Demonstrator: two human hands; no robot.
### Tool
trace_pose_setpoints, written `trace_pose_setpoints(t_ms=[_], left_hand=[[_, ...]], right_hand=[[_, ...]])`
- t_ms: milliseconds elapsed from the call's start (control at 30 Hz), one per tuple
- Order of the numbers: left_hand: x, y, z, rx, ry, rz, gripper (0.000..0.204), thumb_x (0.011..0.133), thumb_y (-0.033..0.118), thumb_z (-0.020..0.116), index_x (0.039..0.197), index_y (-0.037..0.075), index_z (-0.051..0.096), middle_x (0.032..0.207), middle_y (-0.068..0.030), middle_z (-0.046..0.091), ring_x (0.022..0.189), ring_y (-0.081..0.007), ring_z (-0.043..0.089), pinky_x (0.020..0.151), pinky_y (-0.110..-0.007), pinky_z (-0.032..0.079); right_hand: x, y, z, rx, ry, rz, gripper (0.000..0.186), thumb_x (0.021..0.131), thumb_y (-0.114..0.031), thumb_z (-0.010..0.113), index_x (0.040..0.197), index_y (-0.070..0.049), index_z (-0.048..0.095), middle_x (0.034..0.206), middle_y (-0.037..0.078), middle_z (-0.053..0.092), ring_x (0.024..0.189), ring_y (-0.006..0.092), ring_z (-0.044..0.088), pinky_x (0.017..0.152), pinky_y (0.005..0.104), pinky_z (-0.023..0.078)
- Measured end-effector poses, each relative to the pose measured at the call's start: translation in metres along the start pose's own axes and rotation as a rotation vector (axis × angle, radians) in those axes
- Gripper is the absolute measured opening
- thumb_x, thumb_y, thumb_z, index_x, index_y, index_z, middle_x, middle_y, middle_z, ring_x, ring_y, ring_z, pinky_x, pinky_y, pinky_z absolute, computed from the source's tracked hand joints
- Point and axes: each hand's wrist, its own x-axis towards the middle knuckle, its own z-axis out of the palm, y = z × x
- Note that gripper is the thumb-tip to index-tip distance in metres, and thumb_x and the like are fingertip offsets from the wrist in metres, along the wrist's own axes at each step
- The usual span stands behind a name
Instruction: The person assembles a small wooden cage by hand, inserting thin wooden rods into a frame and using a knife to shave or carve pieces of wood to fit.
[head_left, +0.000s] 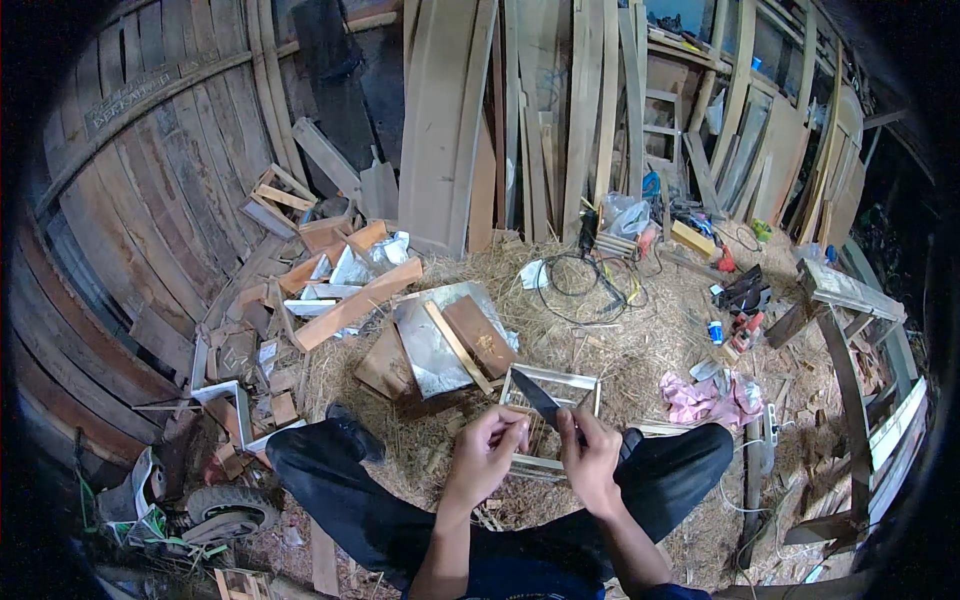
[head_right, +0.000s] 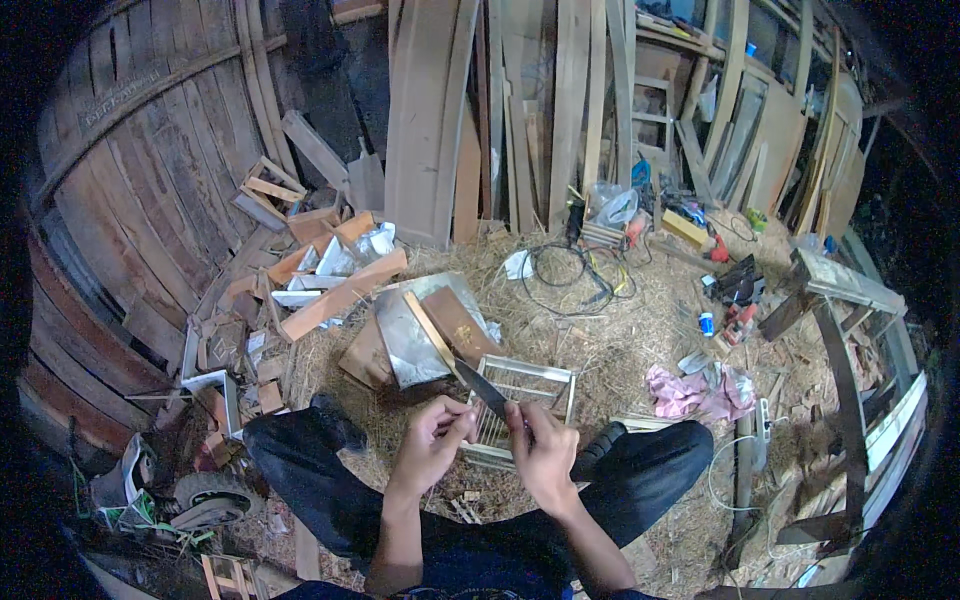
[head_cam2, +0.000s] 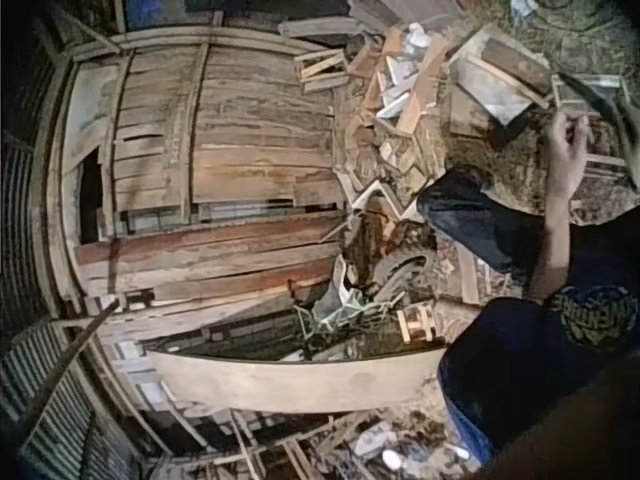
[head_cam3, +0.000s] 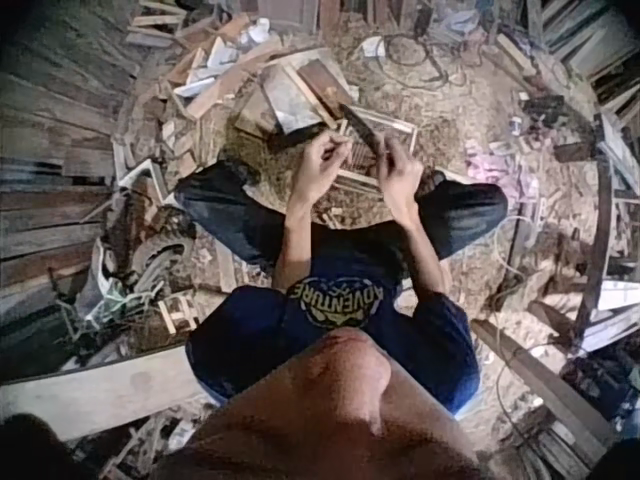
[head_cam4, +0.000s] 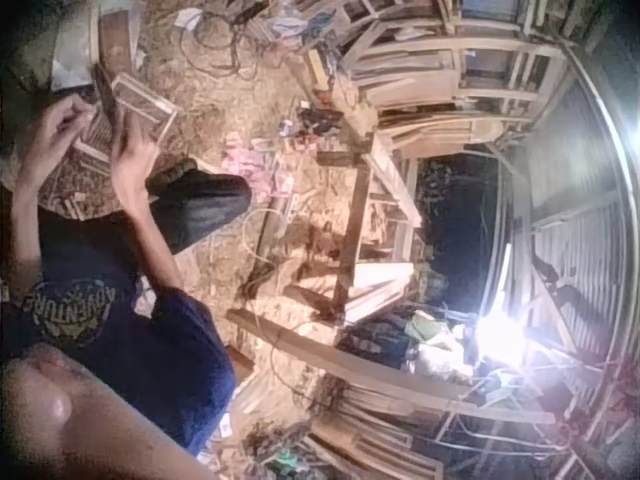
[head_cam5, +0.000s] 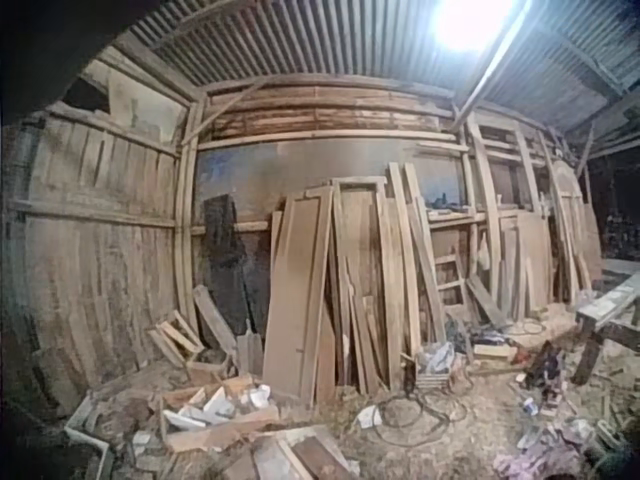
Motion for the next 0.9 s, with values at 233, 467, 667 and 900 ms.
trace_pose_setpoints(t_ms=[233,467,667,900], left_hand=[[0.002,-0.007,0.007,0.105,0.020,0.051,0.009,0.099,0.007,0.062,0.100,-0.002,0.061,0.084,-0.0042,0.065,0.080,-0.0090,0.063,0.074,-0.025,0.049],[0.003,-0.005,0.005,0.121,0.028,0.070,0.010,0.099,0.005,0.060,0.100,-0.005,0.062,0.083,-0.0059,0.068,0.080,-0.0095,0.065,0.072,-0.025,0.051],[0.003,-0.003,0.004,0.099,0.046,0.061,0.009,0.099,0.005,0.060,0.098,-0.004,0.061,0.085,-0.0064,0.068,0.083,-0.0111,0.065,0.076,-0.027,0.051],[0.002,-0.006,-0.002,0.113,0.048,0.065,0.009,0.099,0.006,0.061,0.099,-0.004,0.062,0.087,-0.0069,0.070,0.085,-0.0117,0.066,0.080,-0.027,0.051]], right_hand=[[-0.007,0.008,0.008,0.082,0.044,0.005,0.011,0.095,-0.009,0.064,0.090,-0.001,0.069,0.069,0.019,0.064,0.056,0.0354,0.064,0.051,0.0406,0.046],[-0.003,0.015,0.004,0.026,0.085,0.104,0.013,0.097,-0.010,0.062,0.087,-0.002,0.067,0.067,0.021,0.062,0.057,0.0360,0.064,0.051,0.0421,0.046],[0.000,0.013,0.001,0.027,0.065,0.220,0.013,0.096,-0.012,0.064,0.088,-0.003,0.067,0.070,0.019,0.063,0.057,0.0376,0.063,0.052,0.0428,0.046],[0.001,0.008,0.004,0.053,0.070,0.196,0.016,0.097,-0.008,0.063,0.083,0.000,0.063,0.066,0.021,0.060,0.055,0.0384,0.061,0.049,0.0425,0.042]])
